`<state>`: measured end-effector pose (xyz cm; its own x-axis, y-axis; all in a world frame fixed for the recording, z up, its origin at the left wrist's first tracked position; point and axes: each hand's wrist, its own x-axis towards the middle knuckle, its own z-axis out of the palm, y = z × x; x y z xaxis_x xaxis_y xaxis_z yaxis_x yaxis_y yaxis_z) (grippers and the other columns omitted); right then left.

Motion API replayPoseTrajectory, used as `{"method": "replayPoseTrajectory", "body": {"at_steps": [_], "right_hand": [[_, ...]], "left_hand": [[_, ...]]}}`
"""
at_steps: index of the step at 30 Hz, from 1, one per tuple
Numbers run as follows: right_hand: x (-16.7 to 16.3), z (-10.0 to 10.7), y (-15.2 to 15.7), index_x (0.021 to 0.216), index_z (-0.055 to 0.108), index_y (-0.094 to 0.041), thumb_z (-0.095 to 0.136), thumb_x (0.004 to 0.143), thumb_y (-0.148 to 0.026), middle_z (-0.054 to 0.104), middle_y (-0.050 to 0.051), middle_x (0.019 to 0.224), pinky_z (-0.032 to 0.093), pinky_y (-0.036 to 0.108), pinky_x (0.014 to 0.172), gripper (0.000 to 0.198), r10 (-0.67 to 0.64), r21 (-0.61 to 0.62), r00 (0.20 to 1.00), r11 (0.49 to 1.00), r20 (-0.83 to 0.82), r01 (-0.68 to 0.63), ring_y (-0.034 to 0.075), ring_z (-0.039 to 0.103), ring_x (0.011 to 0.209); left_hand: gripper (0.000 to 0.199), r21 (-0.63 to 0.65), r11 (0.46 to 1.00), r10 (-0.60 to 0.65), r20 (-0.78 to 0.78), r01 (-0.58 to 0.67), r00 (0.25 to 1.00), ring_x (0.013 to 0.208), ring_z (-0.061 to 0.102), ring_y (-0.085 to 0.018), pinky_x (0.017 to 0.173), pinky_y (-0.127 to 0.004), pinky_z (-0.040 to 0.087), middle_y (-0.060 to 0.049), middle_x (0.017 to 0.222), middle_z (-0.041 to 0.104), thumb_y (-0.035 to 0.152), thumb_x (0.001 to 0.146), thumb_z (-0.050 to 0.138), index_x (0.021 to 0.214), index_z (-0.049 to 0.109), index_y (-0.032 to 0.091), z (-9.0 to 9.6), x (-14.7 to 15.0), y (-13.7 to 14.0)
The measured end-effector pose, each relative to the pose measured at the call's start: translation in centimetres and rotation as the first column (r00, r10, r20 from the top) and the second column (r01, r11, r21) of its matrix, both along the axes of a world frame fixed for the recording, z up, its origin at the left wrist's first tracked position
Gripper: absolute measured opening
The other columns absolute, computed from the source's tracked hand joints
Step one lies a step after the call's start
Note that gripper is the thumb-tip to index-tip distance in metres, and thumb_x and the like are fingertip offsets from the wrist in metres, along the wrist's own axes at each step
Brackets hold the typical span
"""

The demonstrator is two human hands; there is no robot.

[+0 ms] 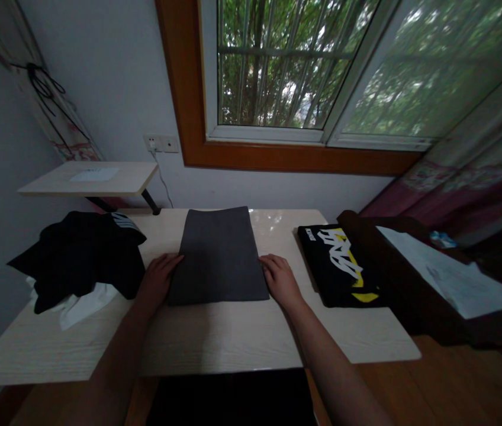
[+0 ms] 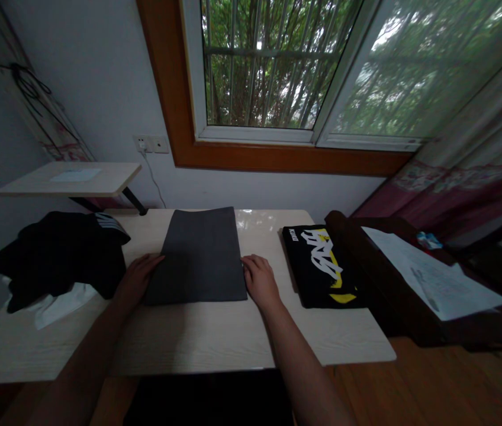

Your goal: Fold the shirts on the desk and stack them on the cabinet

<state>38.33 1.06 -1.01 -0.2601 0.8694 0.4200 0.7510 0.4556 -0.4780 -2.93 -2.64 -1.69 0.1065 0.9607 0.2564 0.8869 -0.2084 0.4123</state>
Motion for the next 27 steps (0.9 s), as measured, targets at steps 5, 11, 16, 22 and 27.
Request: {"method": "replayPoseTrajectory", "body": {"at_steps": [5,11,16,22,27], "right_hand": [[-0.1,0.3,-0.1,0.117,0.074,-0.024,0.046,0.101,-0.030,0.069,0.010,0.121,0.045,0.049,0.107,0.032,-0.013,0.002,1.000,1.000,-0.027,0.013,0.028,0.057,0.118],[-0.2,0.1,-0.1,0.103,0.076,-0.025,0.053,0.100,-0.040,0.071,0.009,0.116,0.043,0.049,0.107,0.028,0.004,-0.014,0.997,1.000,-0.077,-0.005,0.028,0.057,0.120],[0.0,-0.2,0.2,0.080,0.072,-0.024,0.061,0.094,-0.043,0.069,0.008,0.117,0.043,0.049,0.107,0.026,0.015,-0.060,0.993,0.998,-0.116,-0.022,0.028,0.054,0.123],[0.4,-0.5,0.5,0.064,0.066,-0.022,0.070,0.086,-0.040,0.065,0.009,0.127,0.040,0.054,0.109,0.029,0.050,-0.151,0.995,0.987,-0.088,-0.063,0.031,0.049,0.130],[0.6,0.1,-0.4,0.065,0.066,-0.021,0.073,0.083,-0.035,0.064,0.009,0.128,0.035,0.057,0.113,0.024,0.100,-0.202,0.988,0.972,-0.119,-0.123,0.034,0.042,0.138]], "left_hand": [[0.055,0.002,1.000,0.006,0.060,-0.006,0.998,0.142,0.042,-0.026,0.119,-0.052,0.036,-0.001,0.144,0.060,0.014,0.094,0.037,0.143,0.057,0.031,-0.1,0.0,0.1],[0.048,0.037,0.998,0.039,0.159,-0.045,0.987,0.133,0.052,-0.026,0.118,-0.050,0.037,-0.010,0.142,0.060,0.032,0.099,0.040,0.143,0.056,0.022,0.2,0.3,0.1],[0.061,-0.096,0.990,0.134,0.335,-0.108,0.932,0.114,0.066,-0.028,0.105,-0.047,0.048,-0.012,0.121,0.070,0.050,0.095,0.049,0.149,0.046,0.020,1.7,1.0,-0.7],[0.086,-0.290,0.953,0.192,0.370,-0.084,0.909,0.091,0.073,-0.028,0.087,-0.042,0.055,-0.007,0.095,0.075,0.052,0.085,0.064,0.157,0.030,0.019,3.1,1.7,-1.0],[0.087,-0.390,0.920,0.201,0.382,-0.040,0.902,0.082,0.073,-0.028,0.076,-0.039,0.054,-0.007,0.092,0.074,0.047,0.085,0.062,0.158,0.025,0.019,3.9,1.8,-1.9]]}}
